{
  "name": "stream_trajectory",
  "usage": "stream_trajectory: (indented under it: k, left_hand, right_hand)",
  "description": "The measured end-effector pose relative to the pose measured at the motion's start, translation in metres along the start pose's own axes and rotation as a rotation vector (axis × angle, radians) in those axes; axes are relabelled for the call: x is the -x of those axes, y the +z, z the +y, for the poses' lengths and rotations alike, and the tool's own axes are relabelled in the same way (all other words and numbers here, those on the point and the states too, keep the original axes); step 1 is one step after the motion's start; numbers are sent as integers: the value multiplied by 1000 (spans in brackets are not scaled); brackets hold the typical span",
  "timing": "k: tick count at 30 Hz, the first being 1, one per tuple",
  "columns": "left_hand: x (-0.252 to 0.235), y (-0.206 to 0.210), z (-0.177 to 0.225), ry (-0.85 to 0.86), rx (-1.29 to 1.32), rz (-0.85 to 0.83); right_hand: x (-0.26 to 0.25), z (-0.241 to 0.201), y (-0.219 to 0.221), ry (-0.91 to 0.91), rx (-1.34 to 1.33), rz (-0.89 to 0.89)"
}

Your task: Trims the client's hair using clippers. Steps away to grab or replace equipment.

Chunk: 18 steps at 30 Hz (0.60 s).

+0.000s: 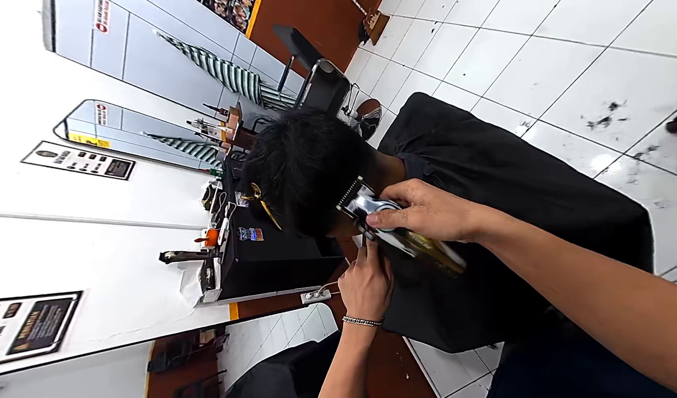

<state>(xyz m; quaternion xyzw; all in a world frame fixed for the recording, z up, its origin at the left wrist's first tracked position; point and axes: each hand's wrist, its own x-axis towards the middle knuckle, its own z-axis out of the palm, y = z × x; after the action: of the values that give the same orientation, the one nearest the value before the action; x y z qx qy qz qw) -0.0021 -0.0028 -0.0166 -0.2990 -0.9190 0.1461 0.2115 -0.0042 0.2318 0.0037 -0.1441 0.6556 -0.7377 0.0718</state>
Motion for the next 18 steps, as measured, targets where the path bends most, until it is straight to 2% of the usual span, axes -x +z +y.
stream_trajectory:
  k: [3,8,11,13,14,16,18]
  left_hand:
    - [0,-1,-1,-7,-1,-3]
    - [0,-2,0,-14,9,-8]
    - [2,-4,-2,23,109,12]
    - [11,-5,-7,123,304,87]
    - [18,-7,-12,160,399,158]
    - [27,-18,-23,158,554,356]
    - [18,-42,-31,113,734,501]
  right_hand:
    - [0,3,-4,38,43,-30]
    - [0,2,-6,-4,1,-20]
    - [-1,-1,-3,-16,58,7]
    - [5,-15,11,-100,131,6]
    - [11,-23,17,-115,178,-52]
    - [28,-31,18,-121,206,-222]
    - [49,-26,6,-178,90,-227]
